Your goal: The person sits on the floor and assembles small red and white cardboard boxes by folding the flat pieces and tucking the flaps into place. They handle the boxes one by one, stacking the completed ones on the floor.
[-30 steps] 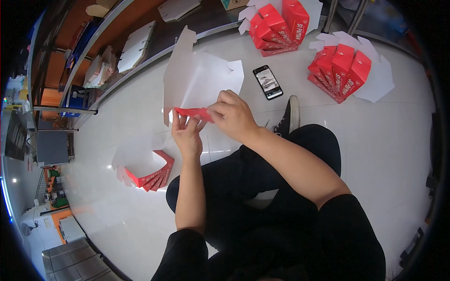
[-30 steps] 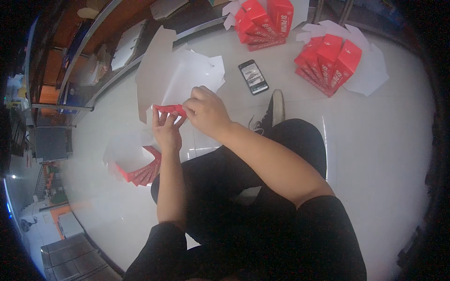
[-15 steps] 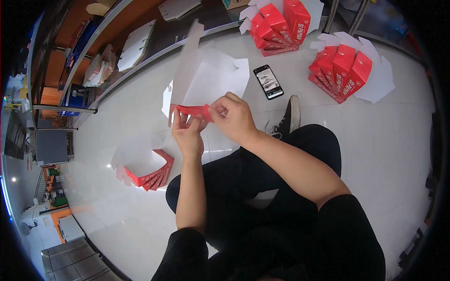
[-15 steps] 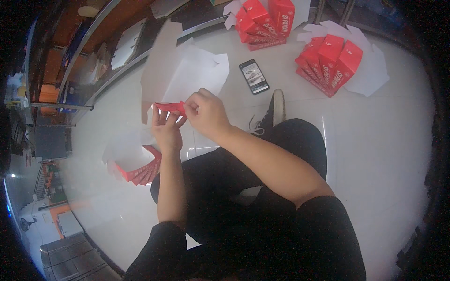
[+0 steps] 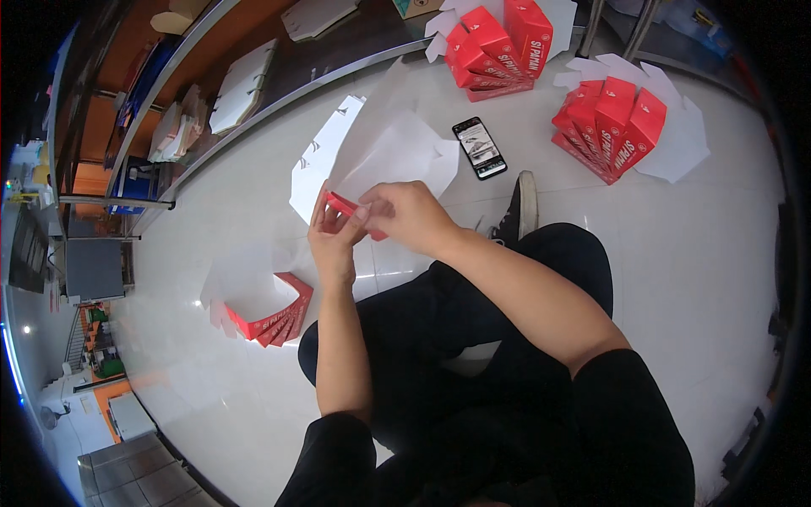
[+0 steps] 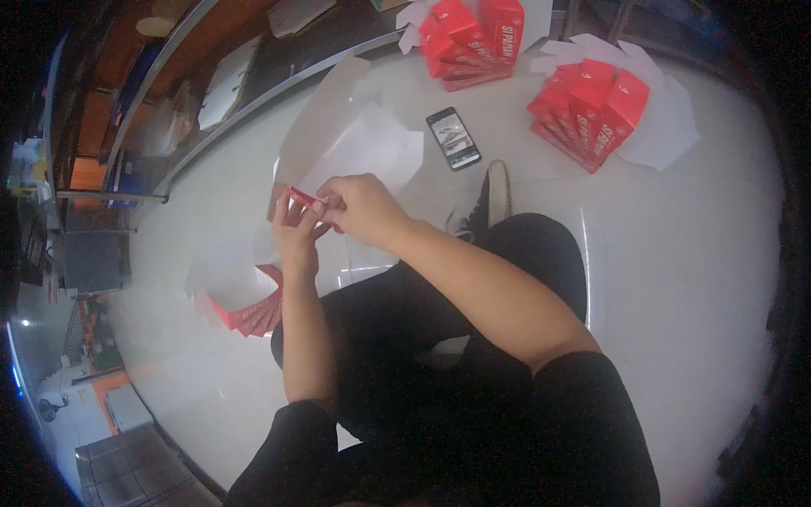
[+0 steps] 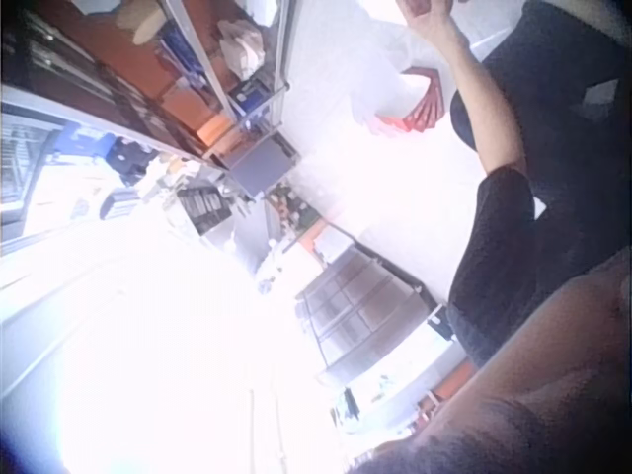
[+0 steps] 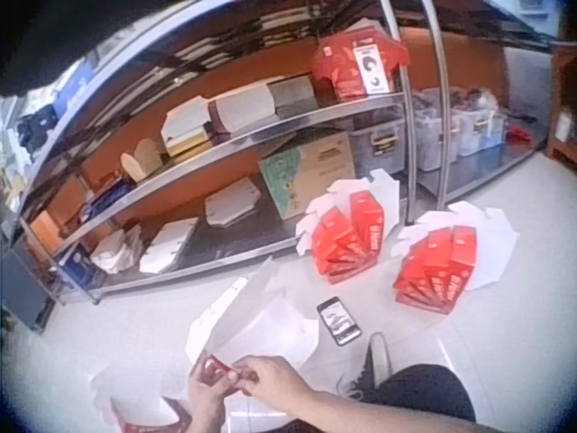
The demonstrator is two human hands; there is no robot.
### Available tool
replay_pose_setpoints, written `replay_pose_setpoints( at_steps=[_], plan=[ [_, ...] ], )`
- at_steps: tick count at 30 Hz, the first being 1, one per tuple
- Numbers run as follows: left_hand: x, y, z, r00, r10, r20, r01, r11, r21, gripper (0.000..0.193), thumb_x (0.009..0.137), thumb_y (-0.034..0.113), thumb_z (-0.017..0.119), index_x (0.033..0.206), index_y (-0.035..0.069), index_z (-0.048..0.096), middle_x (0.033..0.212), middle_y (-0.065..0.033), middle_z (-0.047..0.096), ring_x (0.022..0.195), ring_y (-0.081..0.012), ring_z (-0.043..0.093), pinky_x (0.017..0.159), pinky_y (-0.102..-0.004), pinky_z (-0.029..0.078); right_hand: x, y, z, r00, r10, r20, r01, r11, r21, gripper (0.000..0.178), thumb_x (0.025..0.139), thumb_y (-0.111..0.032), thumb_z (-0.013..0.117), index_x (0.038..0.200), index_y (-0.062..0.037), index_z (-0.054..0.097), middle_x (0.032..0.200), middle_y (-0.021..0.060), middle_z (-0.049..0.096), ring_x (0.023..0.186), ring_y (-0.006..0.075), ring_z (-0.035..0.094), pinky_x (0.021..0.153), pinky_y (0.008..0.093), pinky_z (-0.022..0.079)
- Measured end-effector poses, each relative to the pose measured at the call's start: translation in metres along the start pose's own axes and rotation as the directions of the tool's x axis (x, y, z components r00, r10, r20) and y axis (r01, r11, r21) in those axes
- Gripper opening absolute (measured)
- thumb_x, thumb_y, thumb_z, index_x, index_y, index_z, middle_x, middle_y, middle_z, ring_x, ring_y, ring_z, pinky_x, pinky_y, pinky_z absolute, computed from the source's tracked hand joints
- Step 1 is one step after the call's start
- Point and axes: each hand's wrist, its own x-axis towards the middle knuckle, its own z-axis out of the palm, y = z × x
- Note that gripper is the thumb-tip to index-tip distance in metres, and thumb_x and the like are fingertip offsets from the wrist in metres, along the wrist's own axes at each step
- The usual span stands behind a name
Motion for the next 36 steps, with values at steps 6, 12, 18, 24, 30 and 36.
replay_pose_setpoints(
  at_steps=[6, 12, 18, 24, 30, 36],
  plan=[
    [0.024, 0.004, -0.065, 0.964, 0.039, -0.264, 0.023, 0.974, 0.227, 0.071, 0.085, 0.007, 0.066, 0.150, 0.002, 0.039, 0.118, -0.0113, 0.062, 0.093, -0.0215, 0.067, 0.075, -0.0362, 0.059, -0.008, 0.021, -0.009, 0.935, -0.339, 0.100, 0.256, 0.452, -0.855, 0.028, 0.083, -0.007, 0.068, 0.110, -0.0043, 0.070, 0.140, 0.0153, 0.049, 0.139, 0.0305, 0.039, 0.111, 0.0547, 0.031],
    [0.022, 0.024, -0.088, 0.947, -0.038, -0.320, 0.051, 0.998, 0.032, 0.072, 0.095, 0.033, 0.051, 0.156, 0.006, 0.024, 0.147, -0.0150, 0.045, 0.124, -0.0308, 0.055, 0.100, -0.0497, 0.047, -0.001, 0.024, -0.017, 0.930, -0.275, 0.245, 0.317, 0.262, -0.911, 0.017, 0.088, -0.020, 0.064, 0.099, -0.0092, 0.071, 0.118, 0.0131, 0.063, 0.126, 0.0323, 0.051, 0.112, 0.0629, 0.022],
    [0.020, 0.016, -0.093, 0.962, 0.202, 0.183, -0.146, 0.949, -0.279, 0.074, 0.090, 0.022, 0.063, 0.154, 0.006, 0.030, 0.155, -0.0174, 0.038, 0.136, -0.0326, 0.047, 0.110, -0.0496, 0.041, 0.002, 0.002, -0.007, 0.988, -0.121, 0.092, 0.144, 0.937, -0.317, 0.017, 0.090, -0.011, 0.066, 0.104, -0.0028, 0.066, 0.108, 0.0166, 0.068, 0.103, 0.0329, 0.066, 0.100, 0.0476, 0.042],
    [0.011, -0.014, -0.037, 0.936, 0.318, 0.149, -0.350, 0.815, 0.461, 0.059, 0.072, 0.014, 0.088, 0.126, 0.004, 0.067, 0.118, -0.0124, 0.071, 0.119, -0.0216, 0.061, 0.107, -0.0366, 0.043, 0.019, 0.033, -0.004, 0.990, -0.108, 0.087, 0.094, 0.984, 0.148, 0.025, 0.093, -0.003, 0.063, 0.118, 0.0015, 0.061, 0.106, 0.0092, 0.070, 0.097, 0.0130, 0.066, 0.083, 0.0290, 0.052],
    [0.026, -0.004, -0.042, 0.865, 0.450, 0.220, -0.464, 0.552, 0.693, 0.038, 0.077, 0.011, 0.084, 0.114, 0.008, 0.075, 0.111, -0.0108, 0.074, 0.105, -0.0219, 0.068, 0.096, -0.0355, 0.051, 0.031, 0.016, -0.027, 0.956, -0.203, -0.210, 0.188, 0.978, -0.090, 0.013, 0.088, -0.007, 0.073, 0.098, 0.0012, 0.070, 0.087, 0.0079, 0.072, 0.079, 0.0109, 0.067, 0.072, 0.0271, 0.055],
    [0.023, -0.033, -0.039, 0.872, 0.432, 0.232, -0.490, 0.748, 0.448, 0.061, 0.082, 0.001, 0.077, 0.139, -0.001, 0.055, 0.140, -0.0160, 0.057, 0.125, -0.0228, 0.057, 0.106, -0.0384, 0.044, 0.037, 0.029, -0.025, 0.976, -0.128, -0.179, 0.165, 0.964, 0.211, 0.013, 0.087, -0.005, 0.069, 0.098, 0.0018, 0.068, 0.085, 0.0072, 0.069, 0.077, 0.0120, 0.063, 0.070, 0.0297, 0.053]
  ],
)
